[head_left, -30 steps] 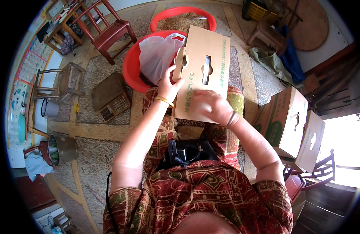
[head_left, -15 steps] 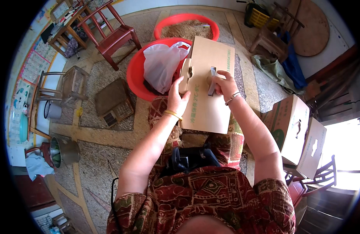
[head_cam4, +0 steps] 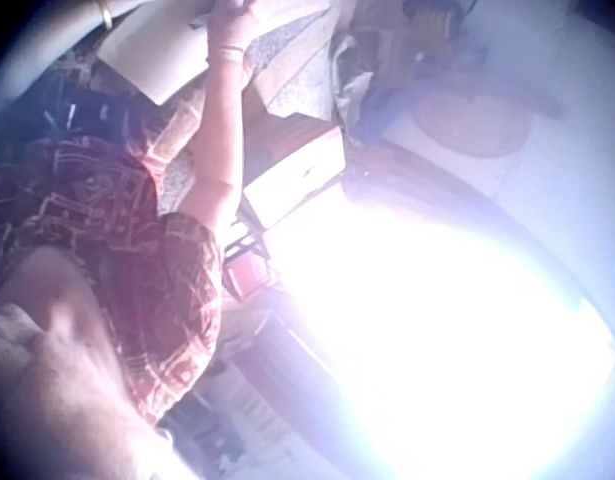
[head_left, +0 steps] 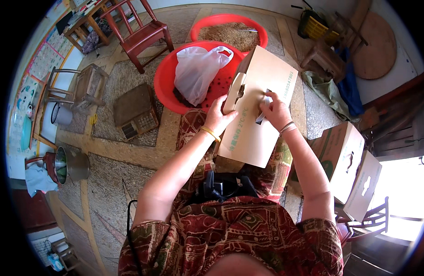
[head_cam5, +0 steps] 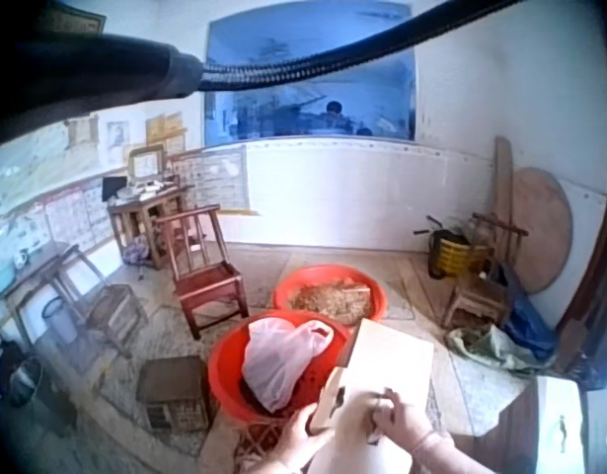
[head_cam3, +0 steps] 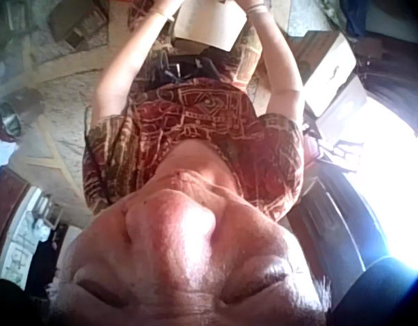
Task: The person sits on the floor and assembles multiple flat-packed cardboard boxes. They fold the side flaps, tuck the tabs into slots, and secure the box structure. The person handles several boxes sequentially, stacking the completed ones nearby.
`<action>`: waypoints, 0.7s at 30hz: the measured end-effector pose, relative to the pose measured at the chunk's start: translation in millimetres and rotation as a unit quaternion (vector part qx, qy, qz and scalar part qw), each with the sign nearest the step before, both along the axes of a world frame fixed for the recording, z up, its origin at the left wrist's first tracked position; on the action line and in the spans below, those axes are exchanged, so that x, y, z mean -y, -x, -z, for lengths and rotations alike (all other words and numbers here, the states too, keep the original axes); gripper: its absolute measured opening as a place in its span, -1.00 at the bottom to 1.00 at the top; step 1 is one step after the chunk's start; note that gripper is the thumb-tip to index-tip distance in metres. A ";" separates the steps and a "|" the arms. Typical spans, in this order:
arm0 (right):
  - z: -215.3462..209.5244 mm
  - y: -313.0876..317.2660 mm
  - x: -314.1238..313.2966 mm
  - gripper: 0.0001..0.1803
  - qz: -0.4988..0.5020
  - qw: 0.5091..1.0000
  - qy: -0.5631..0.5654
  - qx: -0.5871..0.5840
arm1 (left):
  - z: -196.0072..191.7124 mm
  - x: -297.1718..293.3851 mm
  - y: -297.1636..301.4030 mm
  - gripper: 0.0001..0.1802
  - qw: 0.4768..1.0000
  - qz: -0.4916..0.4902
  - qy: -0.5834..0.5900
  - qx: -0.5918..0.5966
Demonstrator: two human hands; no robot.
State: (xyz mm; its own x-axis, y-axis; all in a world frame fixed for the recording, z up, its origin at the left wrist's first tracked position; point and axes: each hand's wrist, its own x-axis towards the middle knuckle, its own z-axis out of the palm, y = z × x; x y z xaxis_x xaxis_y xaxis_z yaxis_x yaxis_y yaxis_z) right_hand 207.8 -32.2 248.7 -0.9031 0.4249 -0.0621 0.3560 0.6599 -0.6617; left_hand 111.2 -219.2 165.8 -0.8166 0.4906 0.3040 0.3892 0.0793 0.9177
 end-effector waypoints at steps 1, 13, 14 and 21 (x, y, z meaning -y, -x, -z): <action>-6.9 5.1 3.1 -0.66 -0.009 0.994 -0.108 -0.023 | -0.7 -0.8 -0.4 -0.31 1.000 -0.007 0.010 -0.010; -31.7 55.9 24.3 -0.56 -0.301 0.880 -0.358 -0.076 | -16.0 -0.3 -8.1 -0.49 0.987 0.039 -0.111 0.109; -31.3 57.1 22.6 -0.58 -0.306 0.879 -0.353 -0.091 | -18.5 1.4 -5.6 -0.54 0.973 0.060 -0.139 0.174; -37.3 49.6 16.3 -0.65 -0.324 0.879 -0.299 -0.181 | -6.9 -6.1 13.0 -0.64 0.982 0.017 -0.076 0.171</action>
